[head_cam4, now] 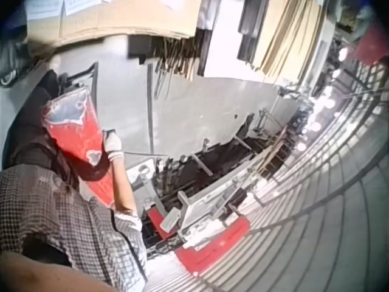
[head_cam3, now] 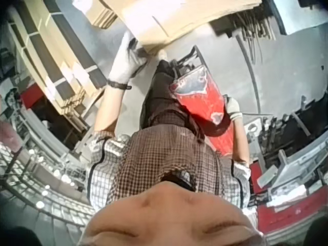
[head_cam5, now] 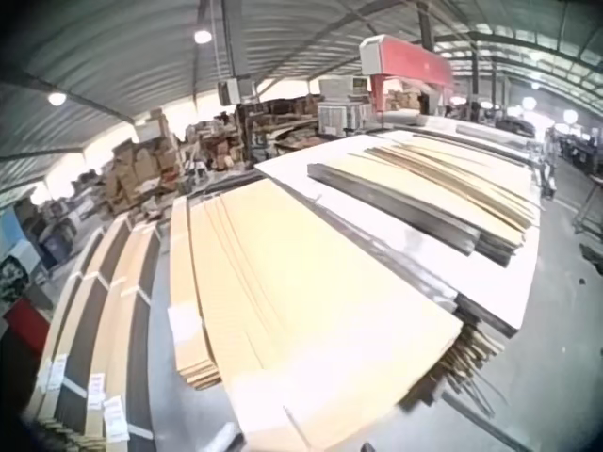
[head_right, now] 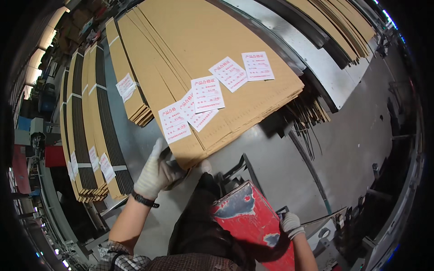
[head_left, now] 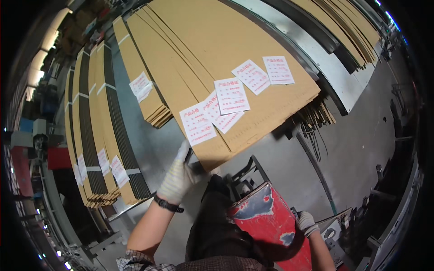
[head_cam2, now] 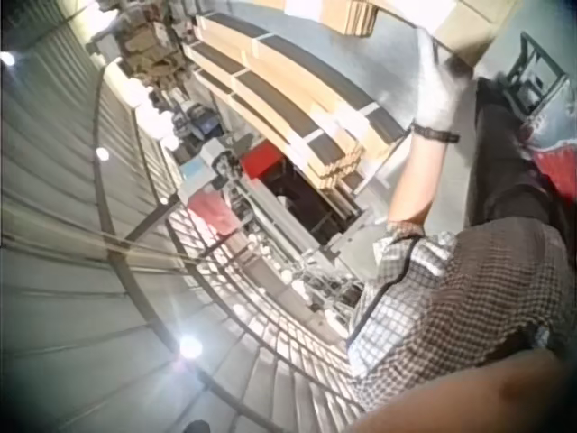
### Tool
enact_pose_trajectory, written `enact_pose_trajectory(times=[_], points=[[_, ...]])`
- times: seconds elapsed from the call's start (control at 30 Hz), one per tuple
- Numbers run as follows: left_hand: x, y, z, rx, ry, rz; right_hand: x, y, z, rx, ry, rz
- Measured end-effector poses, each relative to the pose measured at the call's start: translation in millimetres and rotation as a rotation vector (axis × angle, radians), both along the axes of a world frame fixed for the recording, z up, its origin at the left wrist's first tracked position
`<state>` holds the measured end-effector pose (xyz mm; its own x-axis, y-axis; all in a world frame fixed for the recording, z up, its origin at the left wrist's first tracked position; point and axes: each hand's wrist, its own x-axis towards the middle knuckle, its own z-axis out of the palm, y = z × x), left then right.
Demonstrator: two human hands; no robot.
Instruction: Taping labels onto bundles of wooden boards and organizing them on a table.
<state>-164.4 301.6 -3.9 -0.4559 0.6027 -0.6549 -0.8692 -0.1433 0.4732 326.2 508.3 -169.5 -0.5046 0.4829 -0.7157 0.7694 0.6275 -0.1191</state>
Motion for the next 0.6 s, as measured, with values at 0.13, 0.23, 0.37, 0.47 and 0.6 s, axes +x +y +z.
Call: enact_pose_trajectory(times=[0.13, 0.23, 0.37, 0.47, 0.6], points=[[0.7, 47.5, -12.9, -0.084, -0.066, -0.016, -88.5, 45.8, 58.8, -0.028, -0.115, 0.305], [0.4, 42.2, -32.7, -0.175, -0.137, -0.017, -233.7, 61.5, 169.9, 0.307, 0.792, 0.381], [4.8, 42.2, -51.1, 0.059, -0.193, -0.130, -384.4, 54.6, 203.4, 0.015, 1.245, 0.707], [23.8, 35.5, -96.9, 0.256, -0.273, -0.156, -432.8, 46.8, 199.9, 0.080, 0.838, 0.990], [128.7, -14.7, -75.6, -0.277, 0.344, -0.262, -459.0, 55.9, 160.3, 0.124, 0.916, 0.919]])
